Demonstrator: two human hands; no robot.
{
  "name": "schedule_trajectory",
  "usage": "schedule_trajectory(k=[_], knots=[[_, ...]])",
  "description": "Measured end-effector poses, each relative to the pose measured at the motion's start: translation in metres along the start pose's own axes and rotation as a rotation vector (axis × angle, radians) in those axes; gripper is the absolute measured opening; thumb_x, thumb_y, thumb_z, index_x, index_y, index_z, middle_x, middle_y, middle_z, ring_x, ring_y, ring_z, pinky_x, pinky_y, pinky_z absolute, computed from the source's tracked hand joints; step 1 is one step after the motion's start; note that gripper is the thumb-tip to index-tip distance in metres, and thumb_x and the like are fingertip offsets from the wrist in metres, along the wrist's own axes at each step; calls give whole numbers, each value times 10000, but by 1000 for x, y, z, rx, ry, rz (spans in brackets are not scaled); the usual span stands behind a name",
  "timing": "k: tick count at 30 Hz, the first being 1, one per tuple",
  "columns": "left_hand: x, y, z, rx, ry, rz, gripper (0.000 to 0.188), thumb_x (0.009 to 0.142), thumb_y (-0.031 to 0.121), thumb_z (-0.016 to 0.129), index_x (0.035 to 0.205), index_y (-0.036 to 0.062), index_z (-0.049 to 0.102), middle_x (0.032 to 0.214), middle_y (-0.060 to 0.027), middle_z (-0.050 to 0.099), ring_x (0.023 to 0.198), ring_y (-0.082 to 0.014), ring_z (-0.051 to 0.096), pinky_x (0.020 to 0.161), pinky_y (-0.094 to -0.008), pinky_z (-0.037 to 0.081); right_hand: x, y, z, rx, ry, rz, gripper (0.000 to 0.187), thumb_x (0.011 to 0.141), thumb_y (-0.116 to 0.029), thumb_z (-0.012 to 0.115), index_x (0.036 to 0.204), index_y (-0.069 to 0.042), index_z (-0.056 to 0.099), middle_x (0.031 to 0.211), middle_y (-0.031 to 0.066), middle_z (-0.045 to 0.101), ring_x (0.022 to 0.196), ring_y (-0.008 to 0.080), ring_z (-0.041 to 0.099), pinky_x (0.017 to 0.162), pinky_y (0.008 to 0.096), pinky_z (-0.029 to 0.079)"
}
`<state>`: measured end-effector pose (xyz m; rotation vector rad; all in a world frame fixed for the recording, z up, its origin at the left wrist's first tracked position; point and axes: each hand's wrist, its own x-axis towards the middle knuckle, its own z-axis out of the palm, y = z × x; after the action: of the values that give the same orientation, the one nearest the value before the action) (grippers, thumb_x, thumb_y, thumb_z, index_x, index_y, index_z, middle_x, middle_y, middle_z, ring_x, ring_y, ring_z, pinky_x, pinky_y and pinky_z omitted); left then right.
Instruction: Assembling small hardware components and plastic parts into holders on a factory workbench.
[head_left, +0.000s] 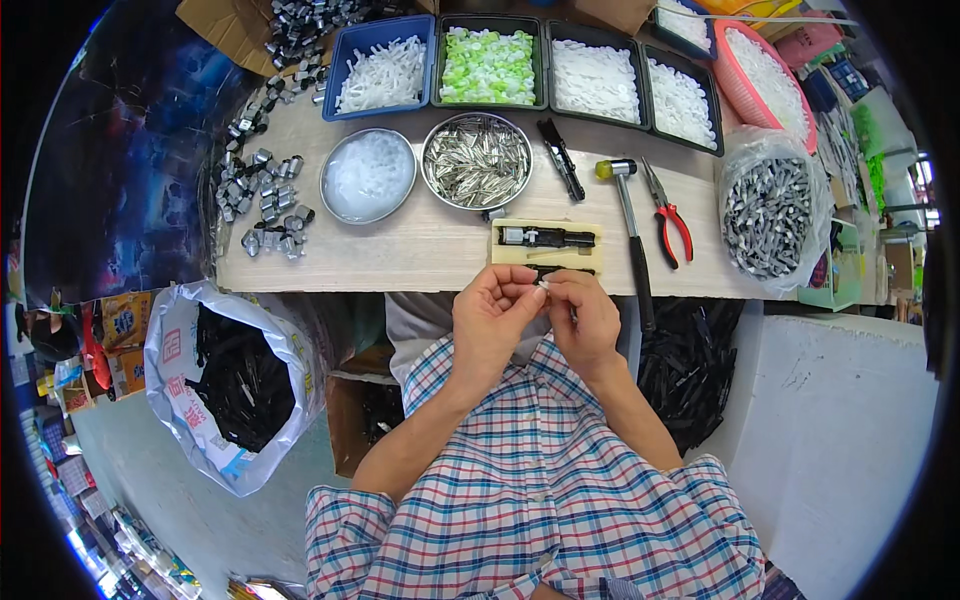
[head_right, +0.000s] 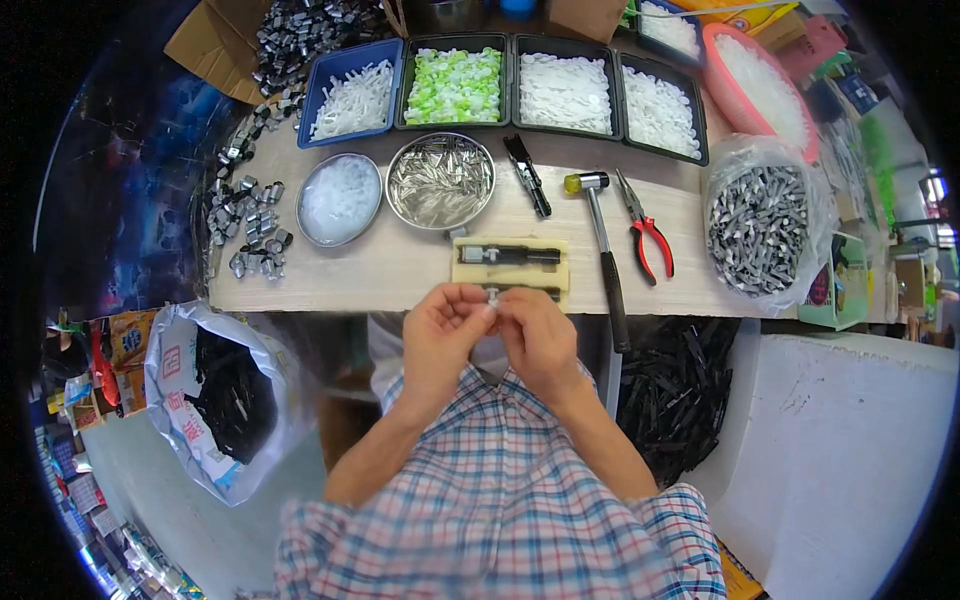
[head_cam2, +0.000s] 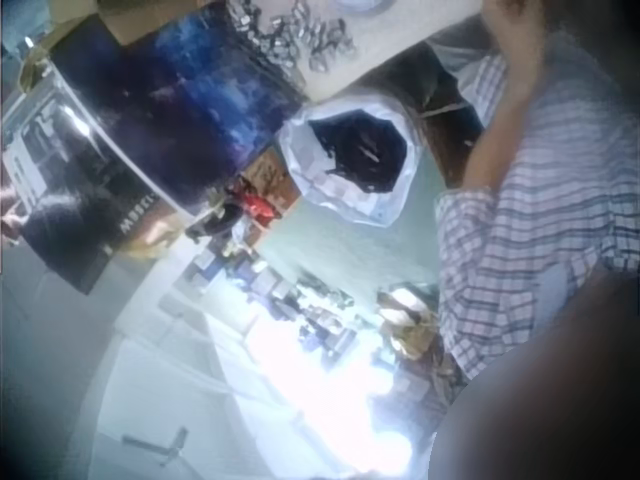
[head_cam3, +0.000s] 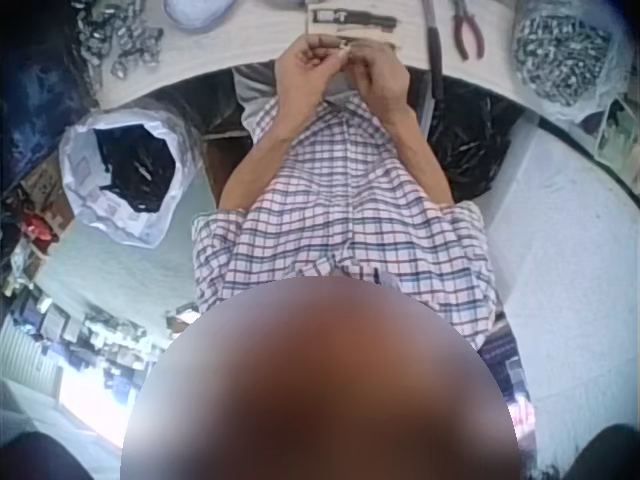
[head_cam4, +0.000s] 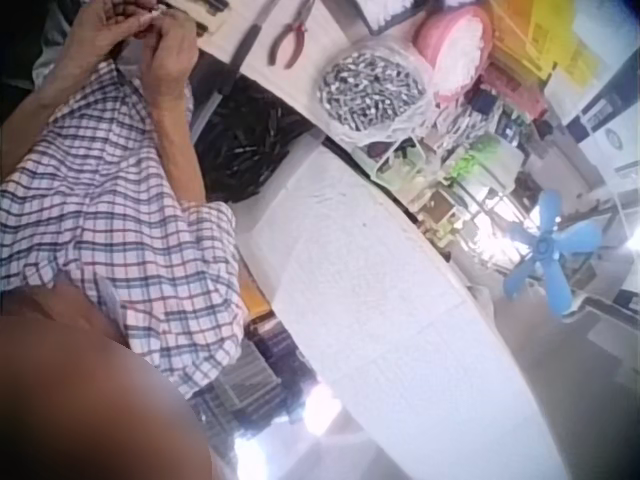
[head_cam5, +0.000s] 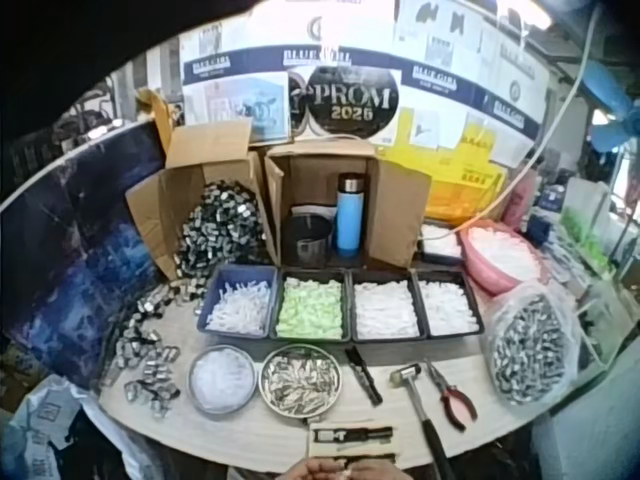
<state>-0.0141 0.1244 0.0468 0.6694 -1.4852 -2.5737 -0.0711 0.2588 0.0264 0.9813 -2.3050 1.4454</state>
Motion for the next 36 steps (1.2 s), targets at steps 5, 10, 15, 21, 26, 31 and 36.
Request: schedule_trajectory(k=[5,10,15,21,26,31,36], knots=[[-3,-4,-8,866,85,604,250,863,-14,720,1098,-2,637,928,-94,699,866,-236,694,766,-316,561,18,16,-7,-46,-71,3,242,778,94,679,985,-11,610,925,154,654,810,351,652,692,403,538],[9,-13,-13,1220,-79,933,283,826,176,757,1041,21,658,1139,-132,678,1204,-382,564,1024,-520,443,45,34,-4,-280,-127,-104,209,753,17,697,934,-49,616,970,99,625,944,311,602,796,414,478],[17,-24,-17,1410,-174,852,366,817,220,747,1115,44,628,1366,-126,579,1392,-413,408,1118,-633,296,47,41,3,-336,-180,-129,206,751,-16,713,927,-67,620,968,77,611,952,287,581,803,399,444],[20,-26,-14,1482,-197,861,390,832,258,731,1131,40,607,1404,-144,548,1405,-419,387,1124,-635,294,48,42,0,-301,-194,-116,193,765,-13,703,937,-65,633,963,75,614,939,287,580,802,402,440],[18,-34,-6,1505,-168,825,439,801,264,754,1139,25,607,1426,-179,529,1406,-423,389,1128,-647,282,52,43,-8,-286,-288,-128,183,791,-47,702,965,-56,645,985,88,624,966,298,588,831,401,451],[24,-45,-11,1532,-157,891,449,795,242,763,1155,17,613,1412,-205,542,1395,-431,418,1128,-650,284,95,56,-27,-193,-417,-97,209,817,-12,712,1021,-32,674,1053,132,632,1009,330,601,883,419,489],[61,-10,-12,1290,-54,1048,291,834,73,704,1107,-1,637,1362,-206,570,1353,-456,456,1125,-597,335,161,114,-42,-574,-68,-70,200,866,-69,699,1065,-81,702,1192,133,624,1108,339,591,919,442,498]])
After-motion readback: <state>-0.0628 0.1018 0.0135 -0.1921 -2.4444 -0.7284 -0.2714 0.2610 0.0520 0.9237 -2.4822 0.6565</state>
